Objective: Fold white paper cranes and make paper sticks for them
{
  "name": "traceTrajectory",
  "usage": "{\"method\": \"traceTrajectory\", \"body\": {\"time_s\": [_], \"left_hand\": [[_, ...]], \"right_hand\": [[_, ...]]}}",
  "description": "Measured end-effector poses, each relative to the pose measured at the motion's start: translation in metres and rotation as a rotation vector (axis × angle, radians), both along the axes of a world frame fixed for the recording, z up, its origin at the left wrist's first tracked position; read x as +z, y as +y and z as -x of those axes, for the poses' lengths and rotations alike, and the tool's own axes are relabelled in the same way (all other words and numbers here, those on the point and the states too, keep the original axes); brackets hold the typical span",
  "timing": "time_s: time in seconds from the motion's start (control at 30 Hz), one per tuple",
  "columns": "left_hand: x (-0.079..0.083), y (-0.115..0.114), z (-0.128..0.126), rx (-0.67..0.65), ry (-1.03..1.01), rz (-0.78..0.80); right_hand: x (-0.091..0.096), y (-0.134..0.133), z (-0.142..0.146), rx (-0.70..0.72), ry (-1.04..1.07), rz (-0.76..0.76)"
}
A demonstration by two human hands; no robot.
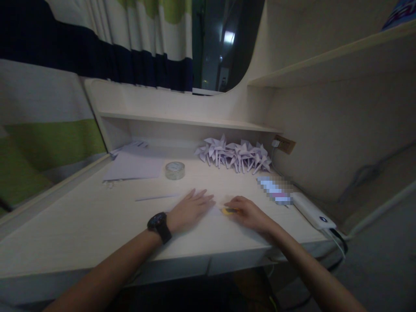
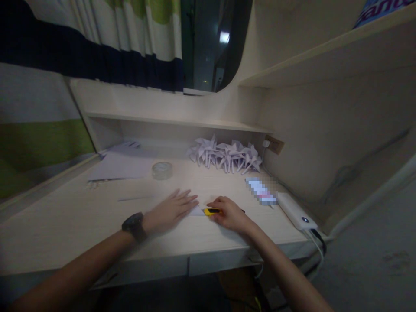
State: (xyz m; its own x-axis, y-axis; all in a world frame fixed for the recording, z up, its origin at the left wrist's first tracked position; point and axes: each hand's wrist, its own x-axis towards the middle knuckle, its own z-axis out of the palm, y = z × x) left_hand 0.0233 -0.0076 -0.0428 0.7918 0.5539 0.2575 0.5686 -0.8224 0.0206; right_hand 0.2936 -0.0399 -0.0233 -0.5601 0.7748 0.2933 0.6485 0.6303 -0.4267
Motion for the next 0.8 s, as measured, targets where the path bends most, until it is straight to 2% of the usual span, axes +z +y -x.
{"method": "traceTrajectory", "body": {"time_s": [0.17, 0.3, 0.47, 0.8], "left_hand": [[-0.005, 0.002, 0.001, 0.046, -0.015, 0.047], [-0.005, 0.001, 0.002, 0.056, -0.001, 0.088], [-0.001, -0.002, 0.002, 0.059, -0.001, 0.053], [-0.010, -0.002, -0.001, 0.058, -0.006, 0.063]], "right_hand": [[-0.013, -0.003, 0.002, -0.004, -0.014, -0.066], [-0.007, -0.010, 0.002, 0.018, -0.060, -0.072], [0.001, -0.019, 0.006, 0.015, -0.104, -0.077], [-0.005, -0.031, 0.016, -0.012, -0.209, -0.199]]}}
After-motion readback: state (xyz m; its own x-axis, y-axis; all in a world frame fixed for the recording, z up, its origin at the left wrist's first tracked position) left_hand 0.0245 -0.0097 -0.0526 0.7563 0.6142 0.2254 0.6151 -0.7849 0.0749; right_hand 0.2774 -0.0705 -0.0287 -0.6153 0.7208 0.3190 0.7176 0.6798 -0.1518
